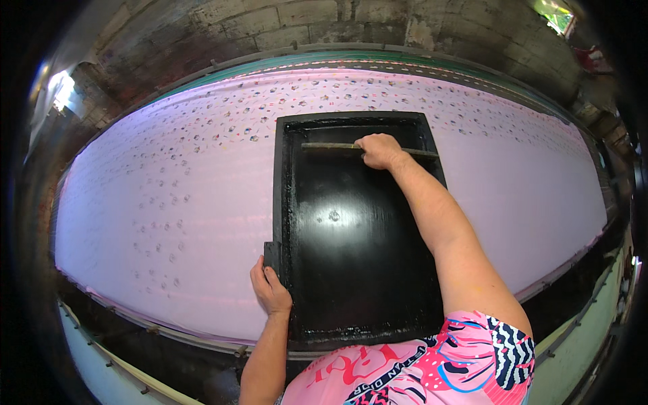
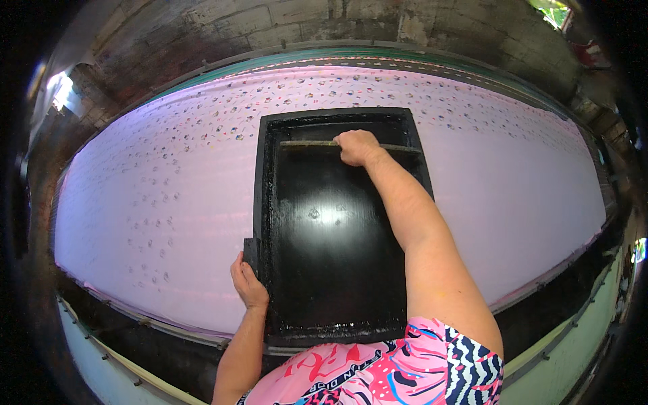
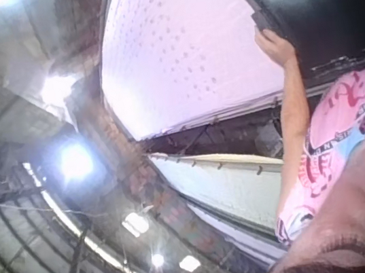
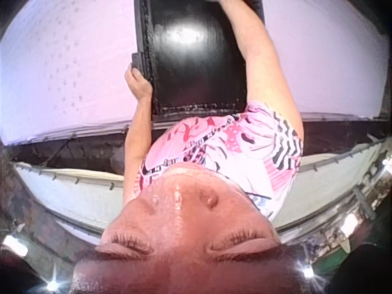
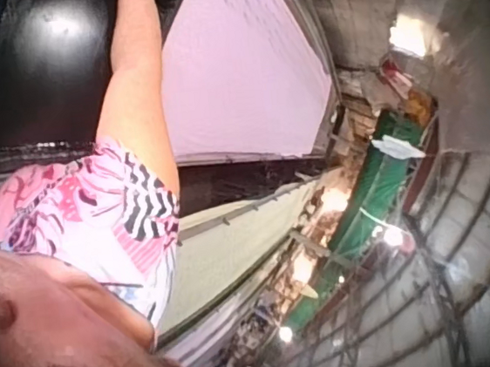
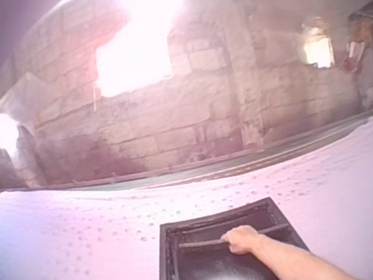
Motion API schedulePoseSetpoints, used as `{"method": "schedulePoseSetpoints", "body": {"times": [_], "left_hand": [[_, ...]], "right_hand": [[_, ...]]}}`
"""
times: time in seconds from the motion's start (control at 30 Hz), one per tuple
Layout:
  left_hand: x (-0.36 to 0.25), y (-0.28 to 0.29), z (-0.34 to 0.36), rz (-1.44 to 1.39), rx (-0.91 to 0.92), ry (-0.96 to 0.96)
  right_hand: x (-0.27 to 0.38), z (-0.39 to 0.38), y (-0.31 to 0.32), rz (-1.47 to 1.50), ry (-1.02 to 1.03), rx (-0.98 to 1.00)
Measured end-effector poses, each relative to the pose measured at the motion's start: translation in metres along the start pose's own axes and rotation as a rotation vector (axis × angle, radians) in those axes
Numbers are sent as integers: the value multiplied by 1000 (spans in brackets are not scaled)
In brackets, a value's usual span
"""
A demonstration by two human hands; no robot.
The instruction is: The person uses a squeegee to pull ink across a screen printing frame placed on a long fabric roll. The person repeatedly repositions the frame and applies ink to print a pattern onto the fabric.
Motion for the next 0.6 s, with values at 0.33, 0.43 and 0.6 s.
{"method": "schedulePoseSetpoints", "body": {"times": [0.33,0.43,0.6], "left_hand": [[5,-2,5,-16,-41,-2],[9,-3,5,-27,-51,-41],[14,-1,4,-36,-49,-20]], "right_hand": [[93,-183,-58,5,76,-7],[122,-242,-75,43,128,-83],[168,-326,-107,37,155,-68]]}}
Point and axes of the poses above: each hand's wrist, its own z-axis towards the middle knuckle, its own y-axis out of the back of the hand, x = y × z, the point moved 9 cm from there along z, towards the middle knuckle, and after that the axes turned 7 degrees about x, right-handed, at the moved point
